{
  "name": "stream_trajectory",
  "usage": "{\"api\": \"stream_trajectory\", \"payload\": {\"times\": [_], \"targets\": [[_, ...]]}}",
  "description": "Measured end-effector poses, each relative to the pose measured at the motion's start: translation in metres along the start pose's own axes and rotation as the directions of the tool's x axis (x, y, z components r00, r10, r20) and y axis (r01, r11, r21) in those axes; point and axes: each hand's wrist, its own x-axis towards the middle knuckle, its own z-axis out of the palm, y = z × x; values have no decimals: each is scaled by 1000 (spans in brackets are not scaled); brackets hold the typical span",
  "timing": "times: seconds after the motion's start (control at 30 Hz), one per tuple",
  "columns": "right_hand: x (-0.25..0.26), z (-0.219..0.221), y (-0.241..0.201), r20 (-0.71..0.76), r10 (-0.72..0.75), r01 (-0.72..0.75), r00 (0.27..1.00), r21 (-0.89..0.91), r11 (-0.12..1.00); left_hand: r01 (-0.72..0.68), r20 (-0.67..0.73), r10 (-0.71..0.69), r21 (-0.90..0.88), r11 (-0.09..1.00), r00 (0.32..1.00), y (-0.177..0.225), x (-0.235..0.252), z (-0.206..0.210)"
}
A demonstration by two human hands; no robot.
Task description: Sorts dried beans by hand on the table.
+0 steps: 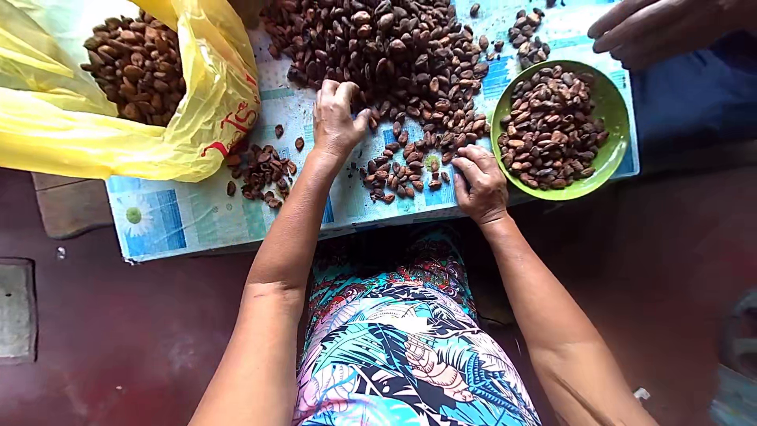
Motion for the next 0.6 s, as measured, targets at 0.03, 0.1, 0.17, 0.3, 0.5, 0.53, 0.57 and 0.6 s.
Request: {"api": "stream_trajectory", "payload": {"times": [0.03, 0.1, 0.17, 0.3, 0.5, 0.53, 0.57, 0.6], "targets": [[0, 0, 0, 2, 0, 0, 1000, -2, 1000, -21, 20, 21, 4, 1000, 1000, 2, 0, 2], [0, 0, 0, 2, -2, 2, 1000, 0, 1000, -63, 82, 63, 1, 998, 995, 3, -3, 2], [0, 0, 0, -2, -5, 5, 1000, 3, 1000, -92, 165, 96, -35, 995, 982, 4, -9, -8], [0, 0, 0, -8, -7, 7, 1000, 3, 1000, -23, 236, 43, -89, 996, 971, -5, -24, -43], [0, 0, 0, -6, -8, 8, 1000, 4, 1000, 154, 346, -130, -45, 987, 929, -7, -27, -55], [0, 0, 0, -5, -9, 9, 1000, 3, 1000, 154, 356, -128, -45, 987, 926, -3, -26, -50], [0, 0, 1, -4, -10, 10, 1000, 1, 1000, 149, 356, -126, -37, 988, 926, 2, -25, -45], [0, 0, 1, -4, -12, 12, 1000, 1, 1000, 144, 351, -126, -26, 989, 928, 5, -24, -40]]}}
